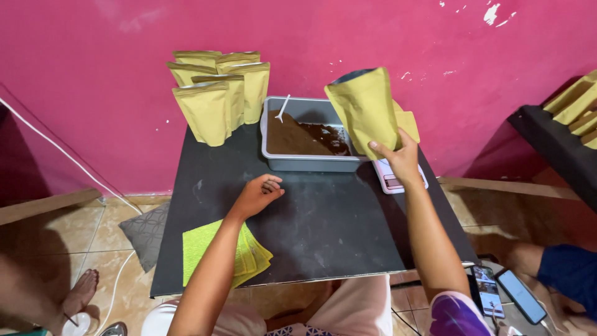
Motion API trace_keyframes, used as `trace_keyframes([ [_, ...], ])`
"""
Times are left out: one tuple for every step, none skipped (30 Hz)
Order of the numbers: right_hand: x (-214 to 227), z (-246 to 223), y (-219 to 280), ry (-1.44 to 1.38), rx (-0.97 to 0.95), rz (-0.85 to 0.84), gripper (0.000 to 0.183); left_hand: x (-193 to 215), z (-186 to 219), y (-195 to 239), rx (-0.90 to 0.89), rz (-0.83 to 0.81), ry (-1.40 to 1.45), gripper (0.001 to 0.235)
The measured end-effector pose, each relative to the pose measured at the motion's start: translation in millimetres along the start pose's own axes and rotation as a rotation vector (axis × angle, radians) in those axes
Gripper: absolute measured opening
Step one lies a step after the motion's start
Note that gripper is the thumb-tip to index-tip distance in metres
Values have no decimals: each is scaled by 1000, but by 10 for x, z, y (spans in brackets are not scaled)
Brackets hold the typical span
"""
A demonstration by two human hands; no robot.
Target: The person scoops coffee grounds from a tray into a stand-up pouch using a spoon, weighs the pouch on a digital scale, and wipes the table surface with a green cloth.
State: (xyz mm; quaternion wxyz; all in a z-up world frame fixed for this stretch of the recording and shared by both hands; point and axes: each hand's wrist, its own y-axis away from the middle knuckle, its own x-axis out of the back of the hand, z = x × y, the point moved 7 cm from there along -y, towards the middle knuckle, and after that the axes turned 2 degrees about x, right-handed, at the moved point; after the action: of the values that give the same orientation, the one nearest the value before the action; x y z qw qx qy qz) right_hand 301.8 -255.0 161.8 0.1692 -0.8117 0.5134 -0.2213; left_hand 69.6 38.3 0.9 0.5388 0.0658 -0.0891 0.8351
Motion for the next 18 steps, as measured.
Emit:
trace_keyframes([
  [6,-119,-26,86,46,-14,46,-2,10,1,-7,1,-5,39],
  [47,-216,-82,86,45,-10,46,2,32,7,-7,-2,-7,39],
  [-27,-335,-127,383,105,-164,45,6,47,12,3,-8,-5,40],
  [-99,-424,-165,680,166,-322,45,7,63,17,12,-13,-1,40],
  [-74,-370,-201,681,165,-321,45,-1,46,11,11,-14,-1,40],
  [-81,-301,-244,764,168,-359,47,-1,25,0,19,-15,-3,40],
  [-87,-231,-285,847,171,-397,48,1,3,-10,27,-15,-5,39],
  [-88,-271,-310,848,172,-400,48,4,2,-14,28,-14,-2,39],
  [-97,-293,-330,855,156,-427,49,1,-2,-18,33,-19,-3,40],
  [-105,-310,-339,860,138,-452,49,3,-6,-19,39,-26,-6,41],
  [-100,-306,-339,860,136,-453,49,3,5,-8,41,-27,-6,41],
  [-84,-311,-350,859,136,-434,48,3,15,-7,51,-32,-14,41],
  [-68,-316,-360,859,137,-416,48,4,26,-5,61,-37,-21,41],
  [-43,-294,-331,860,137,-415,48,-4,25,0,61,-37,-21,41],
  [-6,-290,-308,817,143,-386,48,-7,30,6,53,-33,-13,41],
  [25,-289,-296,773,150,-357,49,-5,38,9,44,-28,-5,42],
  [37,-249,-246,774,153,-358,49,5,32,-5,42,-25,-4,42],
  [101,-192,-194,699,102,-305,49,0,19,-9,39,-29,-3,42],
])
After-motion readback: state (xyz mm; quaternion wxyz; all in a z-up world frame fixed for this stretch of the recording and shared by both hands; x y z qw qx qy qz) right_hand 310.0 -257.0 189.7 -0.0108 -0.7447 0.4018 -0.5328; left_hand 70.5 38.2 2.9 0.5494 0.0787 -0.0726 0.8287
